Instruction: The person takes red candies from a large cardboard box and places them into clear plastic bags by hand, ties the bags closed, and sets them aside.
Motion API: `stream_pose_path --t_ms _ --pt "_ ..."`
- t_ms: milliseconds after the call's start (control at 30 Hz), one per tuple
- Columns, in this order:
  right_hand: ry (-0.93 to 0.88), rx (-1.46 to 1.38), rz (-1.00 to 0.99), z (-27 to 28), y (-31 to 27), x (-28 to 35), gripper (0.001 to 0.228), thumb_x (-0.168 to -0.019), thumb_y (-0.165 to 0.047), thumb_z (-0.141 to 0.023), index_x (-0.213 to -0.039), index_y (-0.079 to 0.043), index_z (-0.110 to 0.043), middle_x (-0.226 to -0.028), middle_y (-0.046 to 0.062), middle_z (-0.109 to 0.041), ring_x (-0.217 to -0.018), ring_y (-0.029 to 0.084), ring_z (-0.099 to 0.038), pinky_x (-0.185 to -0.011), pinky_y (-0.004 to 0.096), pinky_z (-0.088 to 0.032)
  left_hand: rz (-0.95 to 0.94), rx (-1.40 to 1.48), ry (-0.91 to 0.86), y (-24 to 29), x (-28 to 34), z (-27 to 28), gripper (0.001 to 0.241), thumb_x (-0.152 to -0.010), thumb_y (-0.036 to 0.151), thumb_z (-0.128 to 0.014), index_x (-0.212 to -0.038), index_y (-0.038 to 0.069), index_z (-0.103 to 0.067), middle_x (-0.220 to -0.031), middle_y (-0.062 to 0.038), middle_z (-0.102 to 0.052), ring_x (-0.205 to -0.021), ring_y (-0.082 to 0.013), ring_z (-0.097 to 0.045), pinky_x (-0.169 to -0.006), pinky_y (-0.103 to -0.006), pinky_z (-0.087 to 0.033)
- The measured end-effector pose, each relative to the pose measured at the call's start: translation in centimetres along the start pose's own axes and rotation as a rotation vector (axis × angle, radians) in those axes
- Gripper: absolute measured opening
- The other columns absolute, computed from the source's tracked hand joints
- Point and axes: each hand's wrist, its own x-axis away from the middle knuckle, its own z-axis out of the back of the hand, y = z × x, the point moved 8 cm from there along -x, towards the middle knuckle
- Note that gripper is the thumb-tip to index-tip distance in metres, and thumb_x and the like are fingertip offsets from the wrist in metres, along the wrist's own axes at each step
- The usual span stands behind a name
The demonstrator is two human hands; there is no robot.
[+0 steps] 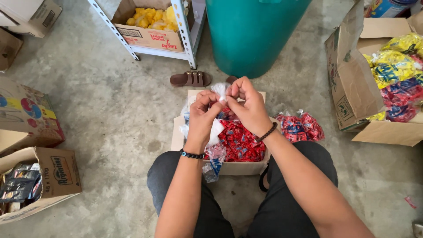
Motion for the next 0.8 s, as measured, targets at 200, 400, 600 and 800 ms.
stream_pose_path --t_ms 200,400,600,800 --pt "0.019 0.081 0.024 0.5 -0.4 0.0 0.029 -0.096 0.005 -0.065 -0.116 -0.005 -0.047 -0.107 0.004 -0.067 -0.101 0.009 -0.069 -0.083 0.023 -0.058 0.062 0.13 0.024 -0.7 0.2 -0.3 0.008 -0.091 -0.001 -0.076 -0.098 -0.001 -0.072 -0.106 -0.002 -0.06 -0.098 -0.0113 -0.06 -0.091 -0.0261 -0.049" --pt "0.004 -0.027 -0.103 2.1 1.5 -0.5 0.033 -0.093 0.006 -0.068 -0.114 -0.007 -0.045 -0.103 0.006 -0.071 -0.092 0.009 -0.069 -0.08 0.024 -0.057 -0.151 -0.242 -0.014 1.1 0.8 -2.0 0.009 -0.096 0.004 -0.073 -0.102 0.0 -0.067 -0.103 -0.002 -0.063 -0.096 -0.0094 -0.06 -0.087 -0.024 -0.05" --pt "0.081 0.122 0.053 1.1 -0.4 -0.1 0.029 -0.095 0.004 -0.068 -0.108 -0.006 -0.044 -0.1 0.006 -0.069 -0.092 0.009 -0.069 -0.081 0.026 -0.058 -0.242 -0.554 0.103 4.5 2.2 -4.7 0.009 -0.103 0.006 -0.064 -0.104 0.001 -0.057 -0.094 -0.007 -0.065 -0.083 -0.0105 -0.062 -0.074 -0.0258 -0.052" --pt "0.116 0.554 0.365 1.2 -5.3 0.7 0.026 -0.093 0.004 -0.07 -0.107 -0.002 -0.048 -0.098 0.01 -0.067 -0.09 0.023 -0.071 -0.079 0.034 -0.057 -0.108 -0.303 0.036 3.3 1.4 -4.6 0.017 -0.101 0.006 -0.063 -0.113 0.003 -0.051 -0.09 -0.004 -0.068 -0.079 -0.0055 -0.062 -0.066 -0.0222 -0.05"
